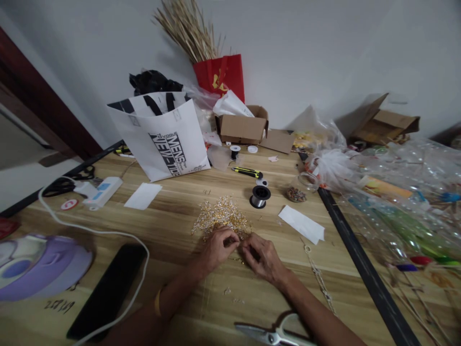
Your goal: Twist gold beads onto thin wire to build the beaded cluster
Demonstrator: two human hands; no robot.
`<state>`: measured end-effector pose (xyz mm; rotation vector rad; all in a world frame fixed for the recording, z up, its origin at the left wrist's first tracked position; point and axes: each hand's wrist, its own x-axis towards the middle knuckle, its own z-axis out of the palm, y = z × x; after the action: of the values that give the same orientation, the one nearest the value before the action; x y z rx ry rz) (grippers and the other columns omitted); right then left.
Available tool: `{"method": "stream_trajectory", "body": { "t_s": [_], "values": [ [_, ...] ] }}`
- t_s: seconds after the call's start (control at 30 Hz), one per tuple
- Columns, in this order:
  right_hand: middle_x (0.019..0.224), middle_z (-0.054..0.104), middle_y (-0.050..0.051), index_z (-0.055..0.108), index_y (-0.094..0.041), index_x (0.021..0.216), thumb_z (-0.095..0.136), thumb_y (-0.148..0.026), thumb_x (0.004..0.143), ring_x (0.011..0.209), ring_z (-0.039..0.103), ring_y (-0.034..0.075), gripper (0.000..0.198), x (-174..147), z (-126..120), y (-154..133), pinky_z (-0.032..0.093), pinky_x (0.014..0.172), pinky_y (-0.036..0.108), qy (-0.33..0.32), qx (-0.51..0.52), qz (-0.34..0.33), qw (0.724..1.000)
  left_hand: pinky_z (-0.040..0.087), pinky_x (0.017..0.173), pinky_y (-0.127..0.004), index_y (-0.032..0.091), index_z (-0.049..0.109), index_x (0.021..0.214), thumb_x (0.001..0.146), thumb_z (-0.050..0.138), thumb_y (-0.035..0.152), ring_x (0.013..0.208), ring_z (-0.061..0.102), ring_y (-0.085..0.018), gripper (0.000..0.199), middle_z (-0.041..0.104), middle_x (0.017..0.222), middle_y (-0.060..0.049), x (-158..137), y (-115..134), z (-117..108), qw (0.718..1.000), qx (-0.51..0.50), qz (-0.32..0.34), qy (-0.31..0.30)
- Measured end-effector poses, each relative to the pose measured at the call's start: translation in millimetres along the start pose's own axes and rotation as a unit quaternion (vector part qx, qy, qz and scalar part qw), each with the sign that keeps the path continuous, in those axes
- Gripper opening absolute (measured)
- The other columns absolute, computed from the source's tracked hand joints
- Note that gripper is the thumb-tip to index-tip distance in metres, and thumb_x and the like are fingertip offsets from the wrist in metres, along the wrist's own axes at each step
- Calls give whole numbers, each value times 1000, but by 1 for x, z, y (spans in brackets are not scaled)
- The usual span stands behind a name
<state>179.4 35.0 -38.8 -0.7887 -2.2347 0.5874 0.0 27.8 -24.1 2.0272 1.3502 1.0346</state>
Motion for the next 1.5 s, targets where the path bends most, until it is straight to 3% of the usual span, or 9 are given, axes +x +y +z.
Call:
{"method": "stream_trajectory", "body": {
  "t_s": [1.5],
  "values": [
    [72, 55, 3, 51, -19, 82, 46, -16, 86, 62, 52, 13, 7, 1, -2, -2, 39, 57, 24, -11, -8, -9, 1000, 42, 69, -26, 17, 61, 63, 70, 61, 7, 70, 56, -15, 13, 63, 66, -1, 0, 3, -2, 1000, 0, -13, -7]
  ]
}}
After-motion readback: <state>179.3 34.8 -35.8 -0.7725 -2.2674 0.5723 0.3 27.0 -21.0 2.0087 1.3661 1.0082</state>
